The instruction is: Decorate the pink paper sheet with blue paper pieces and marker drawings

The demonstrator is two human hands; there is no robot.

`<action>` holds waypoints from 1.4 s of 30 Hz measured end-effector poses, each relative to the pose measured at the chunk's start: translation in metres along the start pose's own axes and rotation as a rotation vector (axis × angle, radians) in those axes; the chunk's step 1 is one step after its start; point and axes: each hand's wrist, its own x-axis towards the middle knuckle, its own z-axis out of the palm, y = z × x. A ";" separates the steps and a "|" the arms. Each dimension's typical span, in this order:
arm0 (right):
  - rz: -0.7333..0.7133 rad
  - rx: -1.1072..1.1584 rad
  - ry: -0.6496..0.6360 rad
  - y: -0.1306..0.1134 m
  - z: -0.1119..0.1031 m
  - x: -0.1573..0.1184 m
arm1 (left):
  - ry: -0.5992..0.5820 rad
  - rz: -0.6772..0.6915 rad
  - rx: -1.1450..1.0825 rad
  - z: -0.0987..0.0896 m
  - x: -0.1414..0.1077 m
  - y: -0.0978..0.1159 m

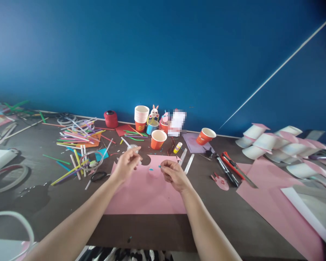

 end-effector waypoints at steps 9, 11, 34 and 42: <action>-0.032 -0.166 -0.035 0.003 0.006 -0.002 | -0.417 -0.280 -0.004 0.026 -0.017 0.004; -0.025 -0.194 -0.036 0.004 0.007 -0.002 | -0.414 -0.295 0.005 0.027 -0.017 0.004; -0.079 -0.272 -0.061 0.008 0.009 -0.003 | -0.332 -0.514 -0.303 0.027 -0.015 -0.006; -0.160 -0.369 -0.025 0.008 0.014 -0.005 | -0.305 -0.543 -0.361 0.026 -0.015 -0.009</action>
